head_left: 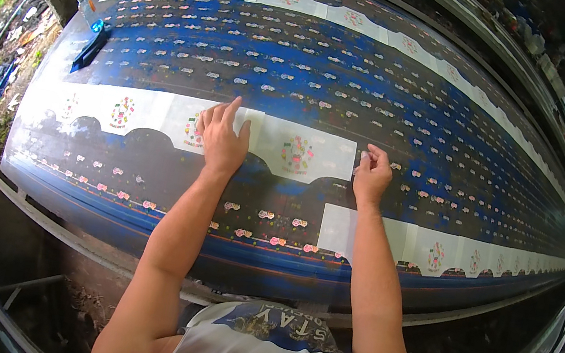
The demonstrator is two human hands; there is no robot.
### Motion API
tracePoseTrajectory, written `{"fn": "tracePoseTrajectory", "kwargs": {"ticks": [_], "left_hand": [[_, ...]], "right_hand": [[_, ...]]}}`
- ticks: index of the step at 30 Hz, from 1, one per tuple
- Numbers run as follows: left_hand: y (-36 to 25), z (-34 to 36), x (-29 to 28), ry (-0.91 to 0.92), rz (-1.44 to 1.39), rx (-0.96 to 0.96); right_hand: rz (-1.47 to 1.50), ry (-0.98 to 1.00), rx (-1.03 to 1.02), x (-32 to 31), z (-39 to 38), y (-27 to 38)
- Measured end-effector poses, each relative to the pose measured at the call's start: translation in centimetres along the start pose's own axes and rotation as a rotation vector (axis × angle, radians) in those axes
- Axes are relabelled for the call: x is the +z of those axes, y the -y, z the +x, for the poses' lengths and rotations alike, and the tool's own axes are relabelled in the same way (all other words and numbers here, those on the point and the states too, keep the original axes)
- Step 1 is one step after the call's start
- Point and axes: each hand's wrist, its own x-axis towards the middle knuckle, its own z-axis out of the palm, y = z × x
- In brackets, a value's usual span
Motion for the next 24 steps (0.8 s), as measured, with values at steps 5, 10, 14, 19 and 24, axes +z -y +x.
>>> {"fn": "tracePoseTrajectory", "kwargs": {"ticks": [5,10,14,19,24], "left_hand": [[-0.5,0.2,0.2,-0.008,-0.017,0.044],[0.0,-0.4,-0.6,-0.046,-0.038,0.091],[-2.1,-1.4,-1.0,-0.065,0.051,0.167],[-8.2,-6.0,-0.7,0.013,-0.131,0.269],[-16.7,-10.3,1.4,0.350,-0.313,0.351]], "right_hand": [[0.397,0.161,0.287,-3.7,1.0,-0.7],[-0.468,0.386,-0.140,-11.7,0.1,0.5],[-0.885,0.508,-0.277,-18.9,-0.7,0.0],[-0.969,0.703,-0.354,-23.0,-1.7,1.9],[-0.819,0.808,-0.473,-24.6,-1.6,0.3]]}}
